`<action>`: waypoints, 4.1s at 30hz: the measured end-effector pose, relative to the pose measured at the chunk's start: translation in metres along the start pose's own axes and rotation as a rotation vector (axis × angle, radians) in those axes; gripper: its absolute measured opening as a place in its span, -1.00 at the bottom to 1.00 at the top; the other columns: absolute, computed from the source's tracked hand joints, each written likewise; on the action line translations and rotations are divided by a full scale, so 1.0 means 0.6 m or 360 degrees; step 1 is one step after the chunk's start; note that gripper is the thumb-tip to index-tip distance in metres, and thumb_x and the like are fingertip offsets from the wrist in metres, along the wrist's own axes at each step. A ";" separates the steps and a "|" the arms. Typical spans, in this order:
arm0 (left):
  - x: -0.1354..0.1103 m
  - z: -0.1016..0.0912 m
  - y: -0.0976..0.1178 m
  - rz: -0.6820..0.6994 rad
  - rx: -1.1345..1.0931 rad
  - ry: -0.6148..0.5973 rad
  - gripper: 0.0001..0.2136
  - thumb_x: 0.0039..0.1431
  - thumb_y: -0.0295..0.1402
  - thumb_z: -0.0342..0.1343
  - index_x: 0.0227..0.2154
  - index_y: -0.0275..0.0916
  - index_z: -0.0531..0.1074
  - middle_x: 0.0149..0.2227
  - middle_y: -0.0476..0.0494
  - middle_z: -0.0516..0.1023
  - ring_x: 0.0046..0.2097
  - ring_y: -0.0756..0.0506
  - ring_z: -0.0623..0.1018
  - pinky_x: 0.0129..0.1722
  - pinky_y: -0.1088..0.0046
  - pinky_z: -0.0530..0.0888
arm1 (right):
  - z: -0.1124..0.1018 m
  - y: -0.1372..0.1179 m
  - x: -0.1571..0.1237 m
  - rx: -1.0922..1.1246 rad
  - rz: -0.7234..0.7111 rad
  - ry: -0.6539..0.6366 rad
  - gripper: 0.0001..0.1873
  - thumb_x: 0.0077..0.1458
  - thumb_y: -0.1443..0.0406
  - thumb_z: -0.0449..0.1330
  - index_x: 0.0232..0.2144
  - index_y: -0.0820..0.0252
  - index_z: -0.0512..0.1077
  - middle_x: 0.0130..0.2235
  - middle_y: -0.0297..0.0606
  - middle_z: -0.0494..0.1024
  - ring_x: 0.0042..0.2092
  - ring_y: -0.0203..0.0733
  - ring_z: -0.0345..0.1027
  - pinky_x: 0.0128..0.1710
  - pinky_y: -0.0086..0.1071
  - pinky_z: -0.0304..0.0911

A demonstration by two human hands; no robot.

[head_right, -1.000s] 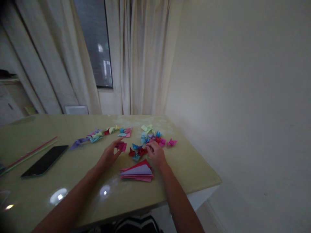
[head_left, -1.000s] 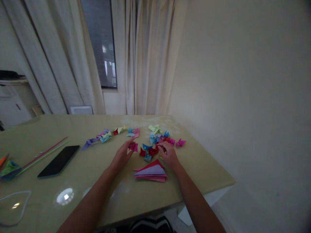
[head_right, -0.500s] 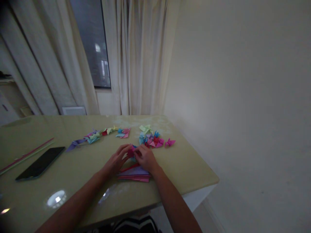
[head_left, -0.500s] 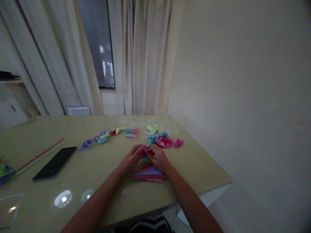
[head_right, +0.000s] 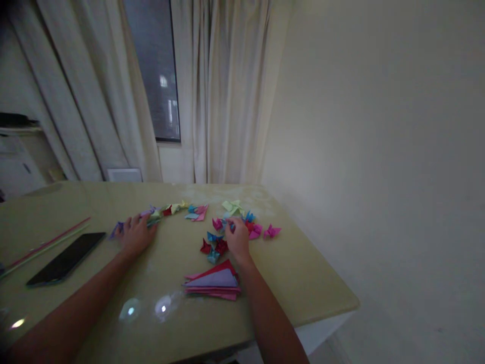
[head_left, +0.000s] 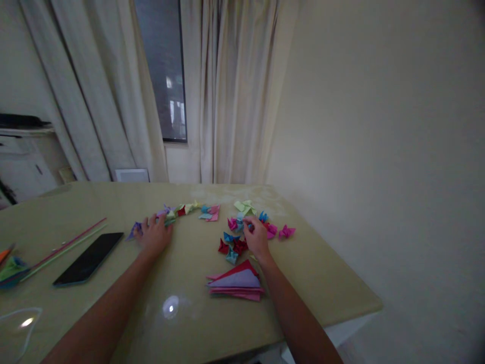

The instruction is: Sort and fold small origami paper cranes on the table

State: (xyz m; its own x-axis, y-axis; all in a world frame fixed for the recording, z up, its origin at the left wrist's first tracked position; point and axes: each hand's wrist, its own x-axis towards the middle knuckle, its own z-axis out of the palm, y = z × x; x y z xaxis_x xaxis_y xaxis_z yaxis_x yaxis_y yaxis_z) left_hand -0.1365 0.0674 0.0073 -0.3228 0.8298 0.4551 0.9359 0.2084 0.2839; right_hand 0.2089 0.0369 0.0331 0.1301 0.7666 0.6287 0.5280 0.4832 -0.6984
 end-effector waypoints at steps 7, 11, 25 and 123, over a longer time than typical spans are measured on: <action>-0.027 -0.010 -0.004 0.0301 -0.0119 0.0043 -0.70 0.32 -0.27 0.04 0.02 -0.13 0.56 0.24 -0.32 0.52 0.25 -0.37 0.41 0.30 -0.19 0.10 | -0.008 -0.030 -0.028 0.0105 -0.0016 0.0050 -0.80 0.26 0.34 0.18 -0.18 0.13 0.62 -0.17 -0.17 0.66 -0.14 -0.05 0.51 -0.08 -0.24 0.38; -0.054 -0.022 0.018 0.0537 -0.0320 0.0183 -0.79 0.31 -0.25 0.14 -0.08 -0.12 0.58 0.07 -0.30 0.63 0.16 -0.36 0.50 0.24 -0.09 0.17 | 0.003 -0.052 -0.038 0.0076 -0.0114 -0.0127 -0.83 0.30 0.30 0.21 -0.17 0.11 0.62 -0.18 -0.18 0.64 -0.18 -0.07 0.49 -0.09 -0.24 0.36; -0.102 -0.045 0.066 0.0813 -0.0344 0.0221 -0.59 0.42 -0.26 0.03 0.27 -0.09 0.42 0.26 -0.31 0.52 0.26 -0.33 0.47 0.29 -0.03 0.20 | -0.014 -0.061 -0.039 0.0282 -0.0089 -0.0063 -0.79 0.34 0.17 0.23 -0.18 0.11 0.64 -0.21 -0.19 0.66 -0.20 -0.08 0.50 -0.12 -0.25 0.39; -0.030 -0.042 -0.080 -0.0181 -0.0062 -0.0115 -0.49 0.36 -0.18 -0.04 0.31 -0.23 0.33 0.35 -0.48 0.35 0.34 -0.53 0.33 0.22 -0.29 0.29 | -0.011 -0.039 -0.037 0.0481 0.0133 0.0053 -0.73 0.25 0.08 0.28 -0.24 0.14 0.64 -0.26 -0.23 0.64 -0.30 -0.14 0.45 -0.25 -0.31 0.38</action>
State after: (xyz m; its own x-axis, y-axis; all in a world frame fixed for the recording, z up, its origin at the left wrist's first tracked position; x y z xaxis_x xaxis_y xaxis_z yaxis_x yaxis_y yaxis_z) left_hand -0.1793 0.0296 0.0067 -0.4143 0.8374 0.3565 0.8873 0.2843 0.3632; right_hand 0.1995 0.0060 0.0378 0.1926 0.7973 0.5720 0.2413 0.5266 -0.8152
